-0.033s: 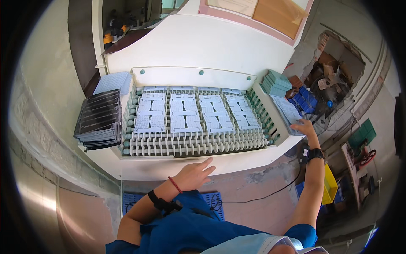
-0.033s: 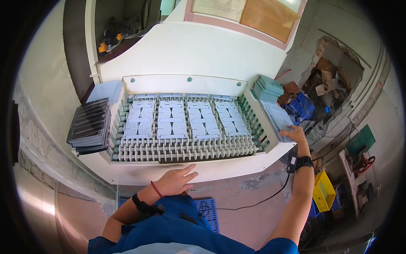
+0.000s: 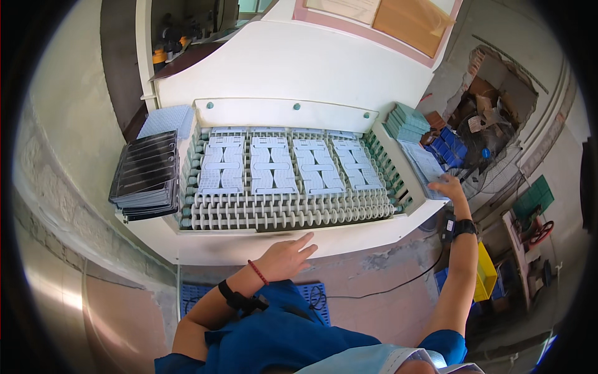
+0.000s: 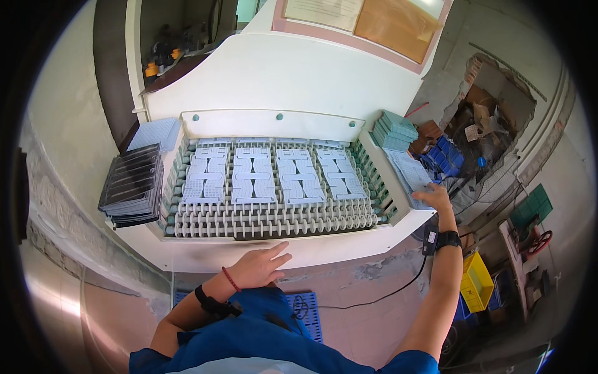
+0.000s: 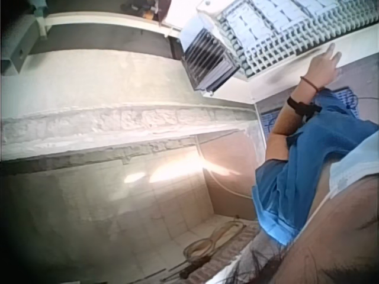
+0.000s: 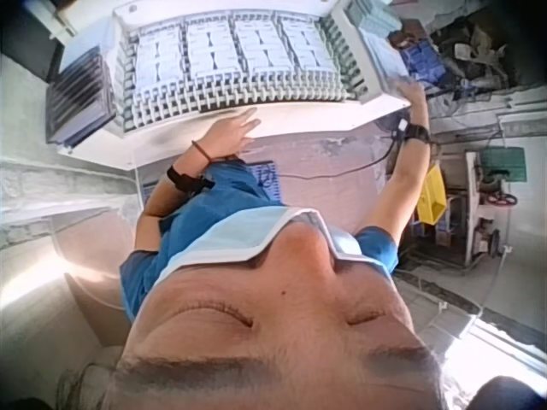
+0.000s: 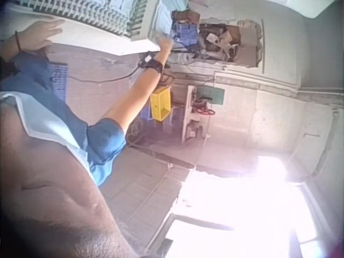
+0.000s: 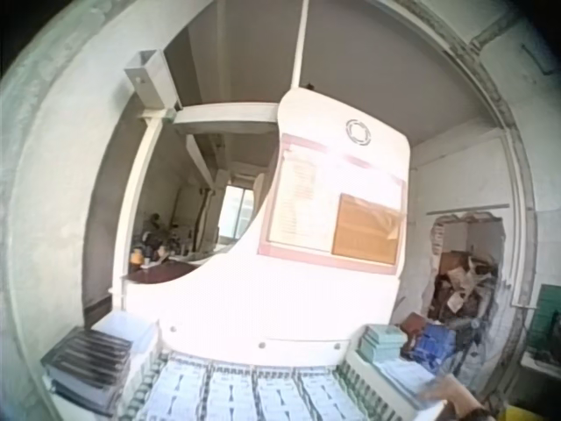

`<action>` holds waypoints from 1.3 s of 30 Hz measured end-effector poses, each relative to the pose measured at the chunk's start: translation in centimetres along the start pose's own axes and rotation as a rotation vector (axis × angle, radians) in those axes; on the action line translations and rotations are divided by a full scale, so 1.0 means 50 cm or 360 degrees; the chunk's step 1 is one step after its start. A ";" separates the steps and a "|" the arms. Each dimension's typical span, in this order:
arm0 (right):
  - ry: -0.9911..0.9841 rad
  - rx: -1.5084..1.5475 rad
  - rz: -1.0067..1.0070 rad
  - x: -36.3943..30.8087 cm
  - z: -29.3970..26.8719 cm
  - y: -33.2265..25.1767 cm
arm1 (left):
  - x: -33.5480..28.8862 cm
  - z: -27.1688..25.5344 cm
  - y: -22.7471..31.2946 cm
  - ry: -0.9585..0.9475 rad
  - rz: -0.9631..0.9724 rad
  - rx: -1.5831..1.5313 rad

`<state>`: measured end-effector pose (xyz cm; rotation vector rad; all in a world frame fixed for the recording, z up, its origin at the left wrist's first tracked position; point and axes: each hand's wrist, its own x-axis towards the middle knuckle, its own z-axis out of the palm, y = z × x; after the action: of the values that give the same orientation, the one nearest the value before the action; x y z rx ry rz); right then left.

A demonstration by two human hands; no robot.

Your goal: Sort and arrange green and white mesh components and paper tags at a factory station.

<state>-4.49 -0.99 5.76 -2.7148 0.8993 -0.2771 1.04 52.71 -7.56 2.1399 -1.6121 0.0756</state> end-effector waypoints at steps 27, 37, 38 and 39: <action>-0.0151 0.1357 -0.1135 -0.586 0.402 -0.624 | -0.188 -0.043 -0.014 0.1221 -0.0763 -0.2736; -0.1359 0.2024 -0.0140 -0.597 0.491 -0.534 | -0.295 -0.040 -0.069 0.1034 -0.1076 -0.2726; -0.1342 0.2086 -0.0131 -0.600 0.497 -0.532 | -0.295 -0.038 -0.070 0.1007 -0.1178 -0.2773; -0.1342 0.2083 -0.0128 -0.602 0.496 -0.531 | -0.294 -0.033 -0.069 0.1007 -0.1179 -0.2777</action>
<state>-7.03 42.48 -12.37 -1.3809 0.1726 0.2178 0.01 67.28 -11.78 0.8982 -0.0711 -0.5868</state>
